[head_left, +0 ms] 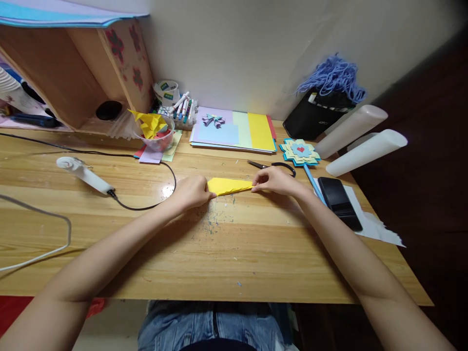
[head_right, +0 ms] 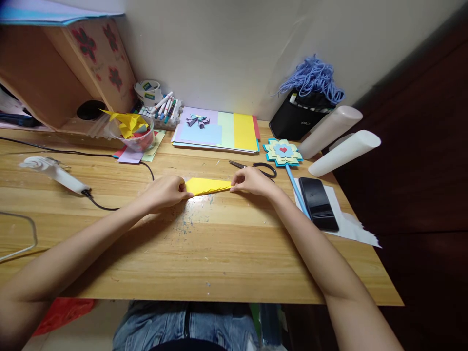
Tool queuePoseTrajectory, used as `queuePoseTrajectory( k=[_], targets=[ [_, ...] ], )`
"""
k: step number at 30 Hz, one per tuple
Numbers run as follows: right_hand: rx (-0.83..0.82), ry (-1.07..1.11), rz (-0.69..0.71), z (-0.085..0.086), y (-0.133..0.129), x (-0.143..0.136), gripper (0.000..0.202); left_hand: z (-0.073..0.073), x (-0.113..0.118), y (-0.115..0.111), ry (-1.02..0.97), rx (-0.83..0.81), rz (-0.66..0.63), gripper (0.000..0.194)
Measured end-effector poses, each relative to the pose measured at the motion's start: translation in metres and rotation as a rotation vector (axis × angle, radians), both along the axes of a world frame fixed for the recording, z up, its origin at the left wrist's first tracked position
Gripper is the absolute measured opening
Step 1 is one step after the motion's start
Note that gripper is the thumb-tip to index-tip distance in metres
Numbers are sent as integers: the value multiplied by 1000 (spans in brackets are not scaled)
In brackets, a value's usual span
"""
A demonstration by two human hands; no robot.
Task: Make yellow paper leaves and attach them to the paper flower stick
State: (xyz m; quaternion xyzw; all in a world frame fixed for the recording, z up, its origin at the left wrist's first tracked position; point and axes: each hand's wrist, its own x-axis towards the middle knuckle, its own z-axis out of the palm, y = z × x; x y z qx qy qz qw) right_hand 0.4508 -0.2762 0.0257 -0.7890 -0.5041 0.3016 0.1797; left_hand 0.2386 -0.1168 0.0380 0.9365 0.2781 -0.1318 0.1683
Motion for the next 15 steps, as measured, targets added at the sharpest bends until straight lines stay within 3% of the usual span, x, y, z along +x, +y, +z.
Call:
queuePoseTrajectory(
  k=[7, 15],
  targets=[
    [-108, -37, 46, 11, 8, 0, 20, 0, 1, 0, 1, -5, 0, 33],
    [-179, -79, 30, 8, 20, 4, 26, 1, 1, 0, 6, -7, 5, 33]
  ],
)
